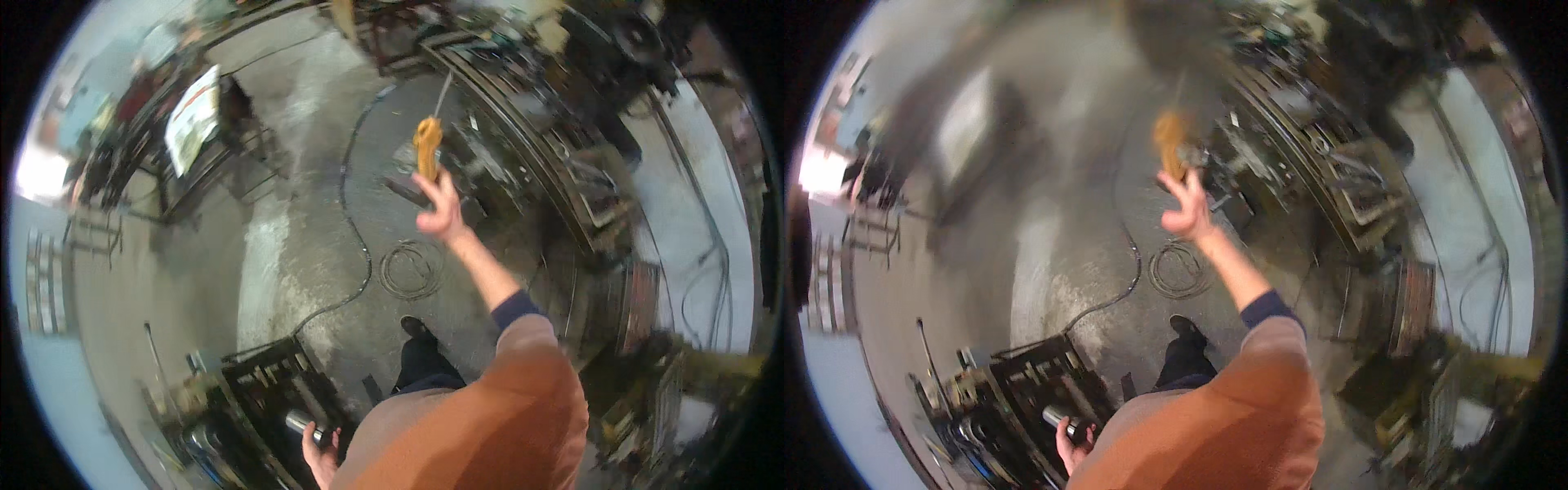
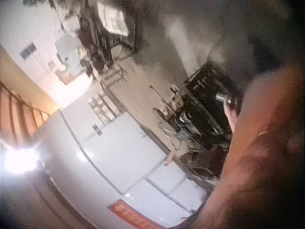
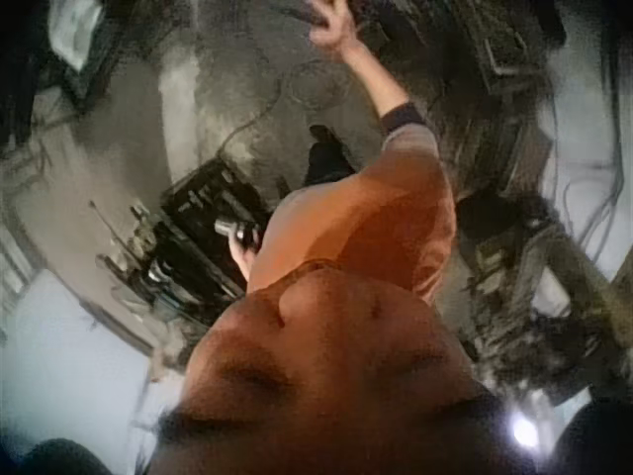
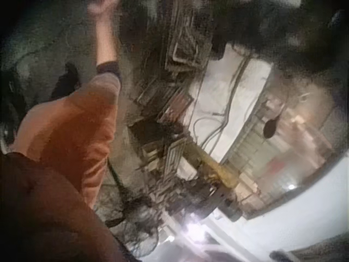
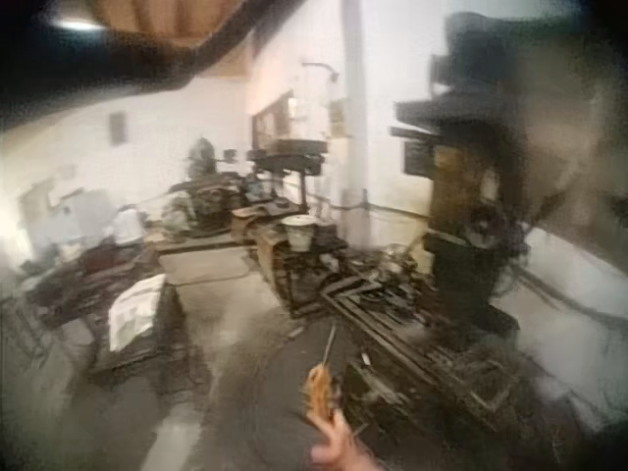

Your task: The person operates a metal turning machine, inserting cylindrical metal pieces and using a long metal rod to guide the cutting process. They repeatedly remove finished pieces and place them into a collection tray, then insert new pieces to continue the cycle.

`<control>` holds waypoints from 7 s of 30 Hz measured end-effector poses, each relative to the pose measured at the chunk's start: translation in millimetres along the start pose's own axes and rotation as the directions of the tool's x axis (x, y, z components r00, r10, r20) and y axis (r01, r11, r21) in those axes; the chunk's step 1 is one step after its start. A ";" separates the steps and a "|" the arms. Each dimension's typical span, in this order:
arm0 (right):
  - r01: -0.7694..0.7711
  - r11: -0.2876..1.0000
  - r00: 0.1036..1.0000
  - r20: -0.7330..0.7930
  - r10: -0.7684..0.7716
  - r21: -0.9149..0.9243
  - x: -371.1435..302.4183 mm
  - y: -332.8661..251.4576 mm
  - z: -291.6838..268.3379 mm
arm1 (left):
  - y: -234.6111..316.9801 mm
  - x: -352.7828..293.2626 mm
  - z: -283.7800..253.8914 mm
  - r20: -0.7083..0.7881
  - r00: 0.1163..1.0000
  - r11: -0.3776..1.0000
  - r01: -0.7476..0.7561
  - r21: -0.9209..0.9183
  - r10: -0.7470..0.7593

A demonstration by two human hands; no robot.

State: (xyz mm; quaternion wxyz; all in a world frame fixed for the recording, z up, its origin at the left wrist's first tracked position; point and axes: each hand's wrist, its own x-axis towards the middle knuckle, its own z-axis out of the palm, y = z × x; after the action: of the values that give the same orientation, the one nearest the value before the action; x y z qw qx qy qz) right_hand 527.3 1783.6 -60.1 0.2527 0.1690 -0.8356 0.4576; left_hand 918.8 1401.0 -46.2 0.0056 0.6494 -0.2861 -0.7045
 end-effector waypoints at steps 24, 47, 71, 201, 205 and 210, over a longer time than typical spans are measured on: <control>0.263 0.799 -0.641 0.716 -0.274 0.541 -289.1 -504.4 231.0 | -49.4 -73.0 -330.0 -0.549 0.786 -0.035 -0.564 -0.825 0.285; 0.107 0.188 -0.831 0.192 -0.522 0.976 -454.0 -652.9 207.2 | -135.1 -95.8 -442.7 -0.714 0.700 -0.364 -0.661 -0.657 0.018; 0.315 0.403 -0.742 0.488 -0.461 0.859 -513.8 -720.1 205.7 | -124.6 -124.3 -655.1 -0.086 0.329 0.155 -0.187 0.970 0.941; 0.563 0.771 0.134 0.888 -0.441 0.298 -750.3 -751.2 244.5 | -316.3 -150.8 -976.5 0.018 0.364 0.131 -0.381 0.915 0.931; 0.659 0.724 0.228 0.863 -0.451 0.205 -760.7 -732.2 312.0 | -335.7 -162.2 -969.2 -0.133 0.378 0.269 -0.335 0.903 0.916; 0.764 0.631 0.190 0.889 -0.416 0.132 -770.7 -723.9 338.1 | -380.3 -187.0 -952.8 -0.432 0.363 0.537 -0.271 0.799 0.825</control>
State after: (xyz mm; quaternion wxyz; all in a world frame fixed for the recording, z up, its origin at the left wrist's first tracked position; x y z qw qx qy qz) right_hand 1436.9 1156.2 -166.3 -0.0197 0.6403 -0.7677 0.0148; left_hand 1961.3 1412.9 -24.8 0.1750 0.6996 -0.6739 -0.1607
